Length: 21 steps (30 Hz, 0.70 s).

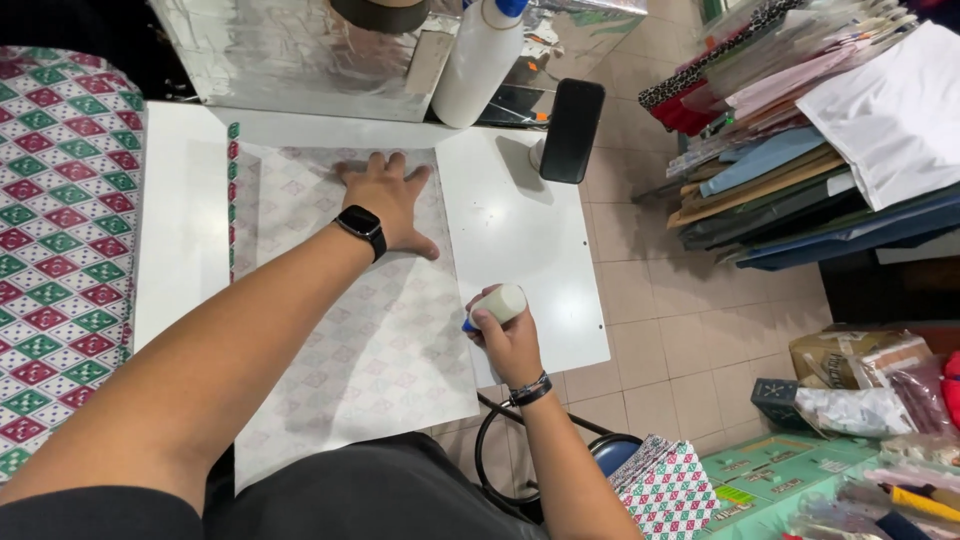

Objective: Folding patterned paper and applying glue to create gift bags or wrap boxes.

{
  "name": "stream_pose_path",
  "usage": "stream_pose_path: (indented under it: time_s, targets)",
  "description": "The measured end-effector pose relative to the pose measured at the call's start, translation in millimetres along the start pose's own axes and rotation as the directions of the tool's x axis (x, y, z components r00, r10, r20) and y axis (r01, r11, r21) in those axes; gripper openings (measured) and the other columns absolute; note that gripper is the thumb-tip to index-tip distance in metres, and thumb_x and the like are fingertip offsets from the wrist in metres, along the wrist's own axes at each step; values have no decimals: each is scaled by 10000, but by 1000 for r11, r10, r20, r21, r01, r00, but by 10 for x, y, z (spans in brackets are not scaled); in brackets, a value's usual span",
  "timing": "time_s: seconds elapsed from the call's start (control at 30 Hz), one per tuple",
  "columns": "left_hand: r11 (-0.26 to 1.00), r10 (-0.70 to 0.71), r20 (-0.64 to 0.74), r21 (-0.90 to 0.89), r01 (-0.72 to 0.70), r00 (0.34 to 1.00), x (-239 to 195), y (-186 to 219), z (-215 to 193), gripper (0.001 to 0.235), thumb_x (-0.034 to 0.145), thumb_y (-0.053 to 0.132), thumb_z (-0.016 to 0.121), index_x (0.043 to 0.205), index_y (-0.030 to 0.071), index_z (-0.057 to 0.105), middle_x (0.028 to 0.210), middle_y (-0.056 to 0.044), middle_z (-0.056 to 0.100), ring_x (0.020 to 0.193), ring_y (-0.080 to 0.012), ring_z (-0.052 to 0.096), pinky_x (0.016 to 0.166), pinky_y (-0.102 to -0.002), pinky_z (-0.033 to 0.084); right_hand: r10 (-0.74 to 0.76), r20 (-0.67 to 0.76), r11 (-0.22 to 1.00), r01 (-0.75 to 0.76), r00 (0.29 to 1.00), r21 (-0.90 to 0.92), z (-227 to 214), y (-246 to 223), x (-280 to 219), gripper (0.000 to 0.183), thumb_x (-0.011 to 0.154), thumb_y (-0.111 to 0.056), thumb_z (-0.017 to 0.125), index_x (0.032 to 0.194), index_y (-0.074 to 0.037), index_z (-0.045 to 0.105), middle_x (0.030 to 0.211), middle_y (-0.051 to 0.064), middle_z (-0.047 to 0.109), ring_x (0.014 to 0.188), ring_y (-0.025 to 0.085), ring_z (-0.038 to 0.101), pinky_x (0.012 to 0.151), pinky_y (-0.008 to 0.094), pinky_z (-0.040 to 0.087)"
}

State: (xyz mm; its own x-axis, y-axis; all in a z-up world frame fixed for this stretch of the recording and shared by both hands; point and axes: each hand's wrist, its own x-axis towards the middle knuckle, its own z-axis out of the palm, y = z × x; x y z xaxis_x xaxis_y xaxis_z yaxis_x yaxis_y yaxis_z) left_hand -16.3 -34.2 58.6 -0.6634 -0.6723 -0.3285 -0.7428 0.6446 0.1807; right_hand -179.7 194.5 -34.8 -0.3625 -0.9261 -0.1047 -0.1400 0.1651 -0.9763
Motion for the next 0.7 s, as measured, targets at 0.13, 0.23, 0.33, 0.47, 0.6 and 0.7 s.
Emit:
stream_pose_path:
  time_s: [0.13, 0.23, 0.33, 0.47, 0.6, 0.7]
  targets:
    - [1000, -7, 21, 5, 7, 1000, -19, 10, -14, 1166, 683, 784, 732, 1601, 178, 343, 1508, -211, 424, 1389, -395, 387, 976, -710, 405, -15, 48, 1000, 16, 999, -15, -53, -4, -194, 360, 952, -260, 710, 1183, -52, 530, 965, 124, 754, 680, 153, 710, 544, 255, 635]
    - [1000, -8, 5, 23, 8, 1000, -5, 12, -11, 1166, 675, 803, 717, 1594, 183, 357, 1478, -207, 446, 1372, -393, 405, 951, -676, 445, -38, 74, 999, 39, 997, -12, -110, -5, -317, 385, 932, -280, 740, 1165, -48, 541, 955, 130, 759, 677, 150, 702, 551, 262, 625]
    - [1000, -7, -2, 28, 7, 1000, -22, 15, -20, 1177, 667, 824, 704, 1592, 180, 363, 1455, -208, 456, 1357, -394, 418, 933, -651, 471, -46, 99, 999, 47, 994, -10, -138, -35, -451, 406, 915, -283, 764, 1157, -42, 543, 965, 139, 763, 688, 157, 709, 568, 271, 629]
    - [1000, -7, -22, 31, 7, 1000, -11, 0, 14, 1189, 662, 842, 703, 1593, 178, 376, 1435, -212, 477, 1325, -398, 434, 942, -681, 450, -64, 135, 996, 72, 989, -57, -163, -95, -604, 410, 898, -286, 786, 1131, -30, 566, 961, 151, 773, 692, 164, 720, 571, 297, 626]
    - [999, -7, -28, 52, 9, 1000, -37, 22, -13, 1187, 663, 869, 680, 1587, 185, 388, 1424, -206, 488, 1320, -391, 446, 916, -653, 483, -92, 150, 989, 107, 984, -99, -220, -110, -726, 436, 896, -324, 795, 1138, -37, 574, 978, 142, 778, 794, 192, 737, 689, 351, 622]
    - [999, -6, -37, 48, 7, 999, -56, 46, -19, 1141, 700, 816, 701, 1590, 171, 395, 1403, -214, 509, 1308, -398, 454, 908, -669, 479, -85, 160, 985, 106, 984, -133, -261, -132, -827, 453, 890, -355, 795, 1133, -38, 580, 977, 141, 783, 811, 206, 742, 717, 372, 618]
